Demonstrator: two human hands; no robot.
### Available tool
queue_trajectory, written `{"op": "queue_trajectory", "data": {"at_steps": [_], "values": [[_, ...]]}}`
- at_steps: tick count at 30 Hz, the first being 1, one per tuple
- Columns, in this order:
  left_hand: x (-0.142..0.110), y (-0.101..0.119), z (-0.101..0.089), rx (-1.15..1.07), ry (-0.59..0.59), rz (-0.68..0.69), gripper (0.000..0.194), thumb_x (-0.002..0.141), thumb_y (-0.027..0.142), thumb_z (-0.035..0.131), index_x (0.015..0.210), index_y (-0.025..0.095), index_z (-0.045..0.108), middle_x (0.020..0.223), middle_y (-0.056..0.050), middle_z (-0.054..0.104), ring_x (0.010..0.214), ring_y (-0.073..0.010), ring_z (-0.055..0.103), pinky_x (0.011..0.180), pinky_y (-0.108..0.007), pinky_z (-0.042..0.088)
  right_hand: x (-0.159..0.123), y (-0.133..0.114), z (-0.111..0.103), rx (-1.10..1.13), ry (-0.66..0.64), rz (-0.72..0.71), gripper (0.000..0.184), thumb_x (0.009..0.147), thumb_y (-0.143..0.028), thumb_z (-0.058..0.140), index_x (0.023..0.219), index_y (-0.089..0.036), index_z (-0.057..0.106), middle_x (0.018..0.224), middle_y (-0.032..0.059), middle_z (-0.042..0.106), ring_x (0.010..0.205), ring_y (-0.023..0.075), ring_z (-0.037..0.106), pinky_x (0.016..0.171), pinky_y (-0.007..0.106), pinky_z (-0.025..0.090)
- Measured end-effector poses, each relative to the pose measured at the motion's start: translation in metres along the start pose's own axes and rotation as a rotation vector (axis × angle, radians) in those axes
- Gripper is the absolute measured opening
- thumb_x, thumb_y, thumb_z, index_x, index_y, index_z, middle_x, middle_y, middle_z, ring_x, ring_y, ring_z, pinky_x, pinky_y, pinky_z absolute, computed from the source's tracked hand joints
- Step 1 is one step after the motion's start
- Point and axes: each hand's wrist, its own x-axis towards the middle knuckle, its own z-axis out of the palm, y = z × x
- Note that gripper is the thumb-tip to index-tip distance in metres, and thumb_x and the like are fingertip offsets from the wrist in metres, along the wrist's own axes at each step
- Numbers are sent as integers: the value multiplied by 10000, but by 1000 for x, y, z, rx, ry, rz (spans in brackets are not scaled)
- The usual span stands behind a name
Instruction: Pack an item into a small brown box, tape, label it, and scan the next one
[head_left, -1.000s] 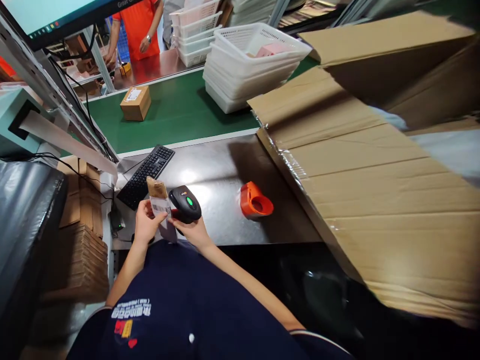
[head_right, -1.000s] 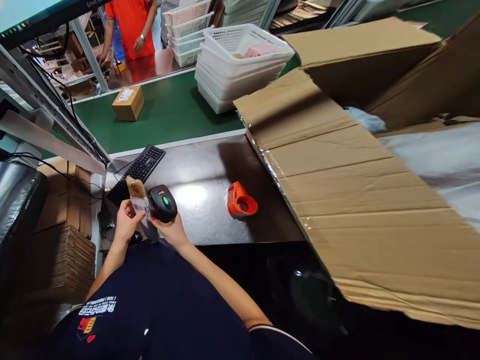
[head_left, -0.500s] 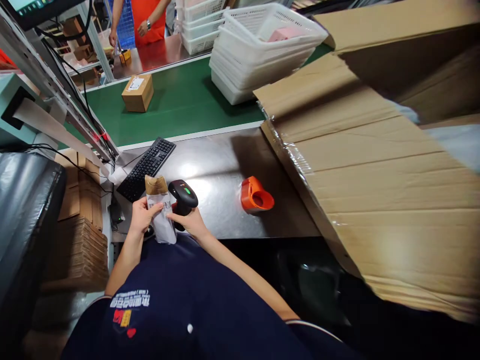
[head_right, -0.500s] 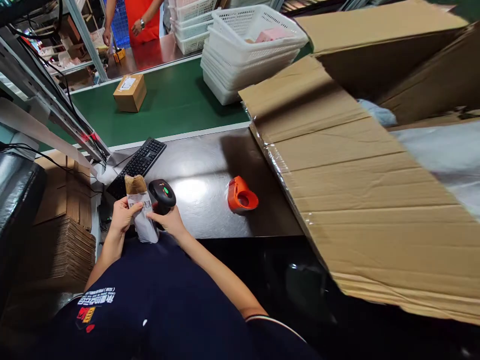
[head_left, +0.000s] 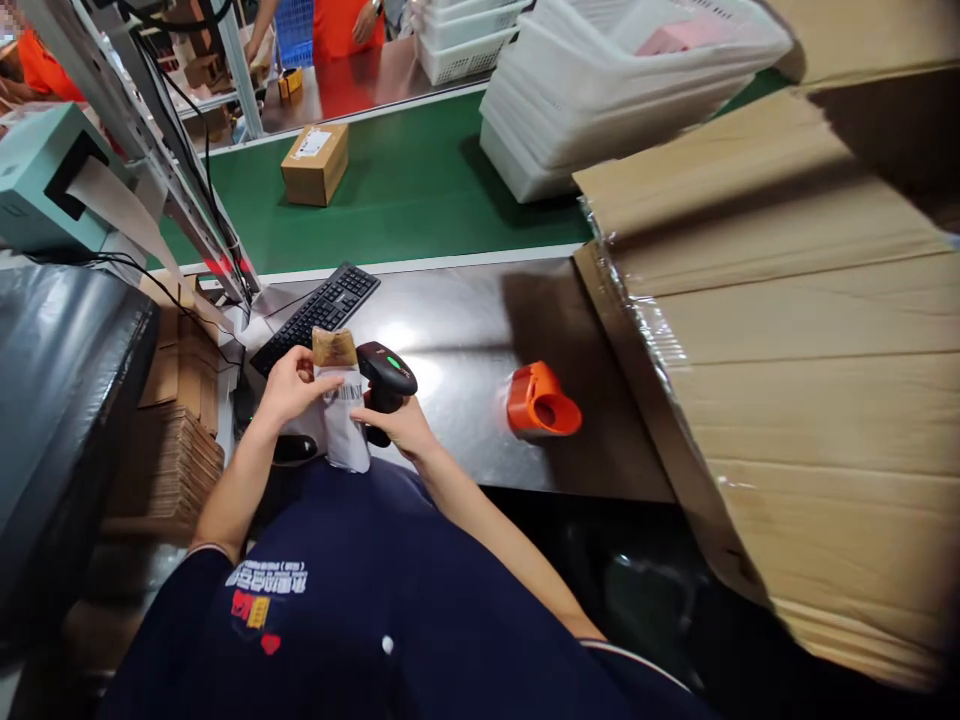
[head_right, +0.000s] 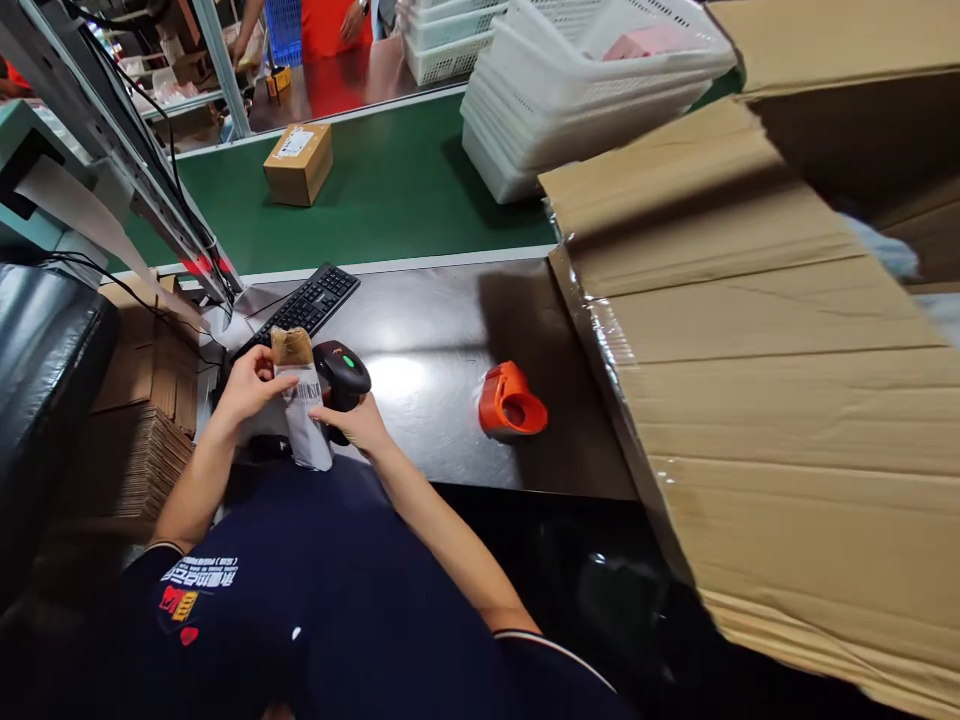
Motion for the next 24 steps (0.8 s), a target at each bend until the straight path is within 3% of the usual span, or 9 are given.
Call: {"op": "queue_trajectory", "data": {"at_steps": [5, 9, 15, 20, 24], "values": [[20, 3, -2, -39, -194, -127, 450, 535, 379, 1002, 787, 127, 728, 678, -4, 691, 574, -130, 602, 521, -230, 477, 11, -9, -6, -9, -42, 47, 588, 446, -408, 1013, 887, -204, 682, 723, -21, 682, 687, 184, 618, 686, 350, 546], [22, -1, -9, -34, -248, -164, 504, 507, 456, 1011, 775, 115, 755, 651, -20, 694, 537, -137, 601, 473, -242, 491, 13, -3, -8, 42, -86, 80, 572, 458, -357, 1004, 912, -194, 696, 776, -11, 709, 730, 185, 640, 713, 342, 556], [31, 0, -20, 38, -462, -246, 544, 581, 523, 990, 883, 110, 804, 752, -49, 762, 619, -130, 672, 585, -243, 591, 16, 7, -13, 98, -82, 126, 589, 434, -327, 1007, 901, -193, 674, 726, -33, 679, 679, 160, 607, 635, 303, 514], [36, -7, -18, 160, -468, -180, 474, 699, 549, 929, 792, 107, 784, 678, -44, 743, 554, -121, 659, 527, -219, 574, 18, 17, -10, 135, -28, 154, 581, 410, -353, 1013, 839, -186, 659, 705, -34, 671, 649, 141, 596, 619, 286, 511], [40, -11, -24, 153, -475, -235, 478, 673, 551, 948, 753, 115, 772, 637, -47, 735, 535, -127, 664, 533, -230, 587, 11, 17, -16, 15, 38, 134, 551, 466, -468, 996, 802, -189, 660, 716, 0, 687, 641, 159, 612, 605, 311, 540]]}}
